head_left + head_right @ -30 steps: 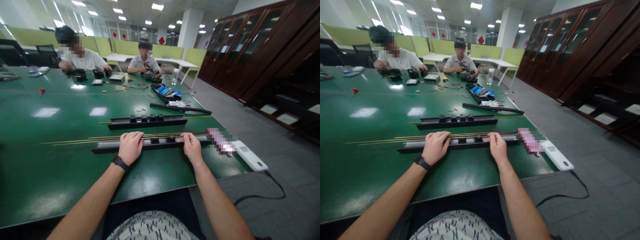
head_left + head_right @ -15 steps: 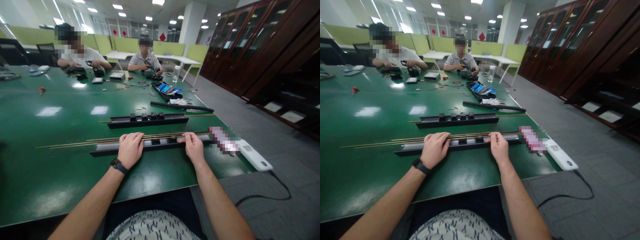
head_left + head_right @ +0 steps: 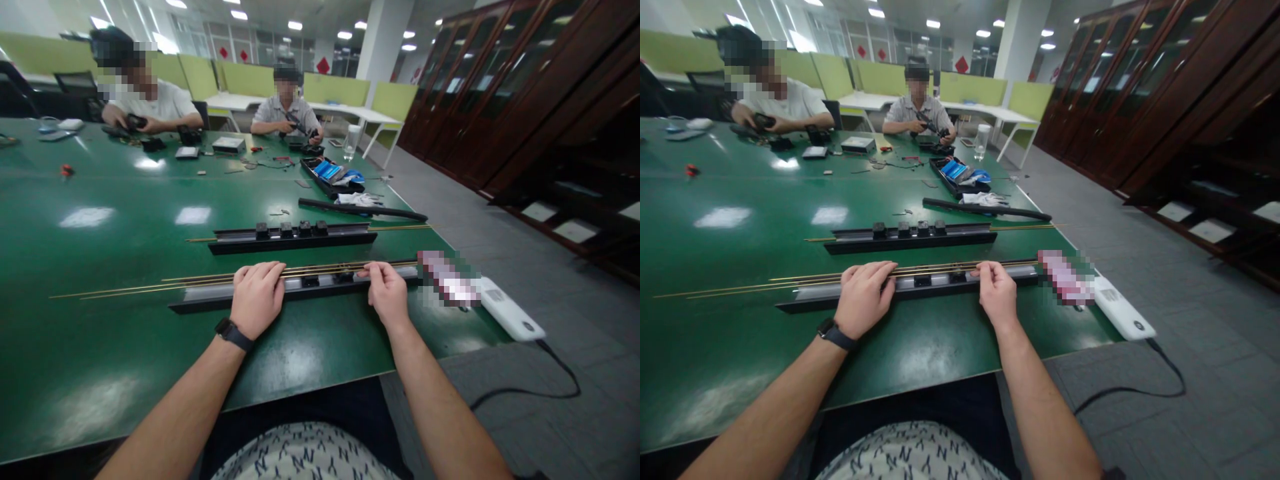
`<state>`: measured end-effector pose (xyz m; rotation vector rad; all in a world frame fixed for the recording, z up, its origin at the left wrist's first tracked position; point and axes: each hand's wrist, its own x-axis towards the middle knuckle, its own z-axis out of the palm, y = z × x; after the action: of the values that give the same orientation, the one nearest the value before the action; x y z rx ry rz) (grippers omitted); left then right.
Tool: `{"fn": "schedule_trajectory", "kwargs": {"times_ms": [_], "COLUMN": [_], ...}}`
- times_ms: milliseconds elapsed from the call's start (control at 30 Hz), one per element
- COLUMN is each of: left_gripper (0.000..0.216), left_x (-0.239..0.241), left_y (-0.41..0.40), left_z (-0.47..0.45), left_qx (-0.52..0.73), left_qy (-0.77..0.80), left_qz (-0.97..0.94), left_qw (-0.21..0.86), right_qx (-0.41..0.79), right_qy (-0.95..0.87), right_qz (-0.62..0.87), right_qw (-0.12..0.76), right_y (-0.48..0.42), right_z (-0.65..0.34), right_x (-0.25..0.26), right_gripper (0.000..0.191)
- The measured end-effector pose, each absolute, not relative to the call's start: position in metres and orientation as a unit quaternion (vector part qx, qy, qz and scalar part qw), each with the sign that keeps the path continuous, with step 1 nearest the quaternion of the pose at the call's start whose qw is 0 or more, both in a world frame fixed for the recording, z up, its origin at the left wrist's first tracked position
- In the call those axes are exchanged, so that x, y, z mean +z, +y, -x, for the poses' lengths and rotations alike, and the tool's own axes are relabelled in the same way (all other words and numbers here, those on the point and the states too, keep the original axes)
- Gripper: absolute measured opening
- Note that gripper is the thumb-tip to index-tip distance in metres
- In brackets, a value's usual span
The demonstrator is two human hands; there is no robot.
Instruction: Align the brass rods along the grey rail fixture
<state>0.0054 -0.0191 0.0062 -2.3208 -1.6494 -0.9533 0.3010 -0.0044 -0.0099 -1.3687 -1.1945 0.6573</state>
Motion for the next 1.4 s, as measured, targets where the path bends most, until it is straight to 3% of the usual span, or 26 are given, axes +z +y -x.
{"fn": "schedule_trajectory", "kwargs": {"times_ms": [533, 933, 1233, 1400], "left_gripper": [0.029, 0.028, 0.027, 0.028], "left_x": [0.005, 0.005, 0.006, 0.006], "left_y": [-0.015, -0.014, -0.015, -0.015], "left_z": [-0.004, -0.004, -0.005, -0.005], "left_qx": [-0.322, -0.322, -0.327, -0.324], "left_qy": [-0.544, -0.542, -0.539, -0.541], "left_qz": [0.772, 0.773, 0.772, 0.772], "left_qw": [0.07, 0.076, 0.084, 0.081], "right_qx": [0.31, 0.415, 0.357, 0.337], "right_qy": [-0.507, -0.564, -0.51, -0.503], "right_qz": [0.563, 0.586, 0.555, 0.548], "right_qw": [0.574, 0.408, 0.553, 0.577], "right_y": [0.003, 0.022, 0.012, 0.01], "right_z": [-0.303, -0.327, -0.318, -0.317], "right_x": [-0.005, 0.036, 0.004, -0.003], "right_gripper": [0.041, 0.033, 0.039, 0.043]}}
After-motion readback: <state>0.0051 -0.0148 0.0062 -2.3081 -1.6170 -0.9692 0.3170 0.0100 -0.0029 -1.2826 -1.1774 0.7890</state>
